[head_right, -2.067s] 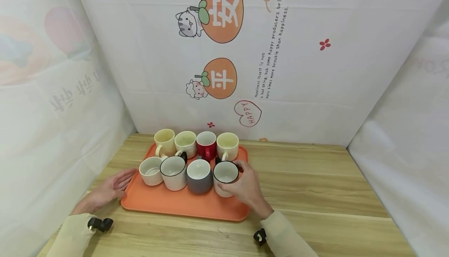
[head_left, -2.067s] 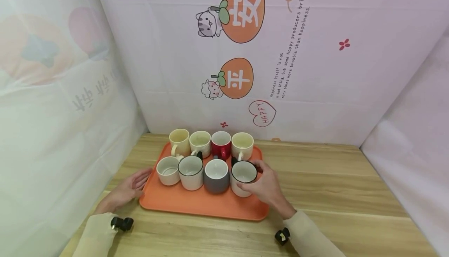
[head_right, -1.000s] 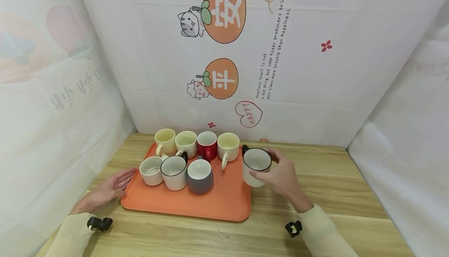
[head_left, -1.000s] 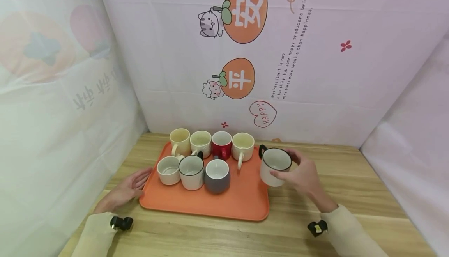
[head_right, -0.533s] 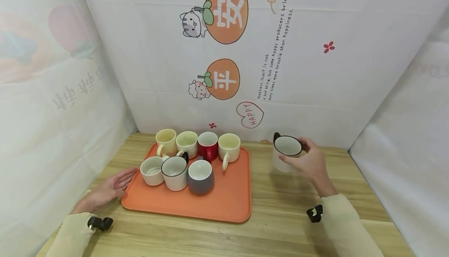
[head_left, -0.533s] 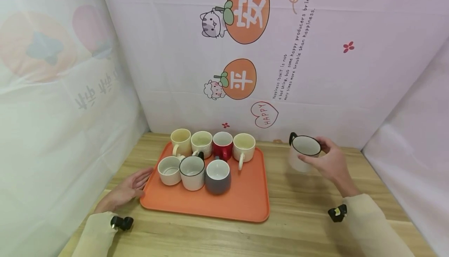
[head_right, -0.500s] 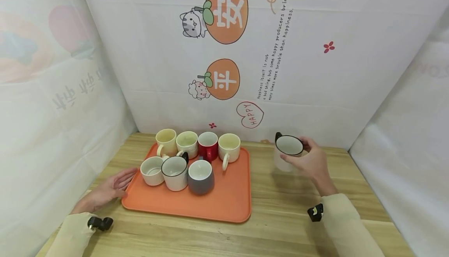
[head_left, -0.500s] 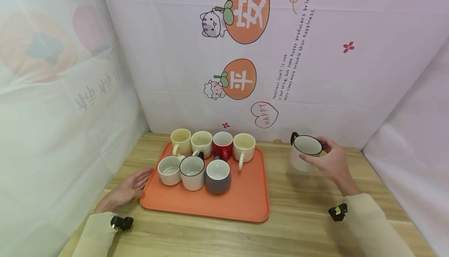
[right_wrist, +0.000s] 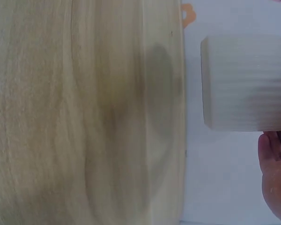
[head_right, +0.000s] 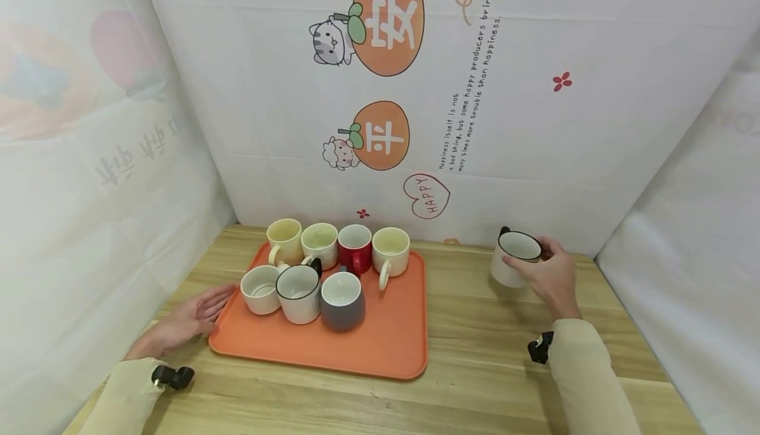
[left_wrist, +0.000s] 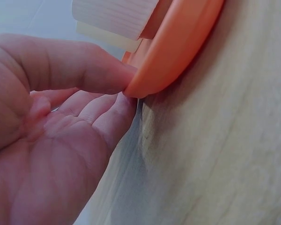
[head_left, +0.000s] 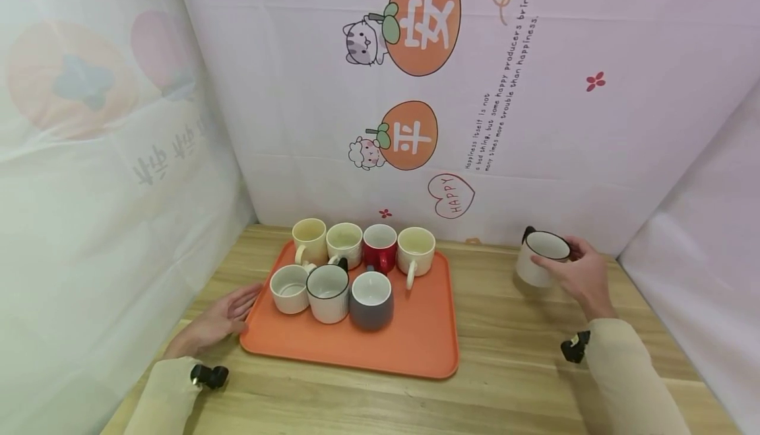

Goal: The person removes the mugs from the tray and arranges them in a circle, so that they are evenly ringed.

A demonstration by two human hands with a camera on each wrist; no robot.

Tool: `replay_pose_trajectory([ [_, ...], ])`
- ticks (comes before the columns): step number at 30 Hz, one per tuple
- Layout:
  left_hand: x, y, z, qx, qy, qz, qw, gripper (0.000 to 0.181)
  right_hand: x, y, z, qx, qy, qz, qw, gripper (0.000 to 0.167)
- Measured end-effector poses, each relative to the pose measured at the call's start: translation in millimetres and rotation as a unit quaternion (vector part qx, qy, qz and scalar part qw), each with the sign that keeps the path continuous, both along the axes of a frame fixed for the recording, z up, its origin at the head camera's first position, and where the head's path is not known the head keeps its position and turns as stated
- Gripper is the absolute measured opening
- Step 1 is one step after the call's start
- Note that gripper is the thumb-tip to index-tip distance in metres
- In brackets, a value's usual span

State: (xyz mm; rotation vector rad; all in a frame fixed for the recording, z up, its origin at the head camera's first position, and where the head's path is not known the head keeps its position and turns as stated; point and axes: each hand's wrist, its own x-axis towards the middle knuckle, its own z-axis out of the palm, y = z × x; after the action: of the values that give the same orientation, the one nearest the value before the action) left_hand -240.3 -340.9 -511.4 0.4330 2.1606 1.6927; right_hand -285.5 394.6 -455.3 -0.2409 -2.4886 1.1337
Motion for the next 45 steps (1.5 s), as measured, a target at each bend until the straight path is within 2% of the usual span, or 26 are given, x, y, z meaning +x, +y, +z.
replay_pose_trajectory([
  [8,0.1,0.8,1.4,-0.006,0.002,-0.003,1.0,0.097,-7.5,12.7,-18.6,-0.007,0.012,-0.015,0.9998,0.074],
  [18,1.1,1.8,2.8,-0.005,-0.003,0.001,1.0,0.097,-6.1,19.2,-32.8,-0.013,0.004,-0.008,0.9999,0.073],
  [28,0.5,0.8,1.7,-0.004,-0.001,-0.002,1.0,0.097,-3.5,20.1,-35.5,-0.009,-0.01,0.003,0.9999,0.082],
  [32,-0.1,1.1,1.2,-0.004,0.003,-0.004,1.0,0.097,-1.1,22.9,-31.0,0.01,-0.029,0.022,0.9993,0.089],
  [36,-1.1,2.2,0.3,-0.006,0.004,-0.005,1.0,0.098,2.9,26.0,-19.9,0.021,-0.065,0.048,0.9965,0.101],
  [38,-1.3,2.6,0.2,-0.008,0.006,-0.007,0.9999,0.098,5.5,26.4,-12.5,0.015,-0.07,0.057,0.9958,0.106],
  [41,-0.8,2.1,0.8,-0.012,0.011,-0.009,0.9998,0.097,10.5,23.6,-0.3,0.014,-0.058,0.069,0.9959,0.106],
  [45,0.2,-0.2,1.2,-0.011,0.013,-0.01,0.9998,0.097,17.7,9.7,16.7,0.042,-0.031,0.094,0.9942,0.1],
])
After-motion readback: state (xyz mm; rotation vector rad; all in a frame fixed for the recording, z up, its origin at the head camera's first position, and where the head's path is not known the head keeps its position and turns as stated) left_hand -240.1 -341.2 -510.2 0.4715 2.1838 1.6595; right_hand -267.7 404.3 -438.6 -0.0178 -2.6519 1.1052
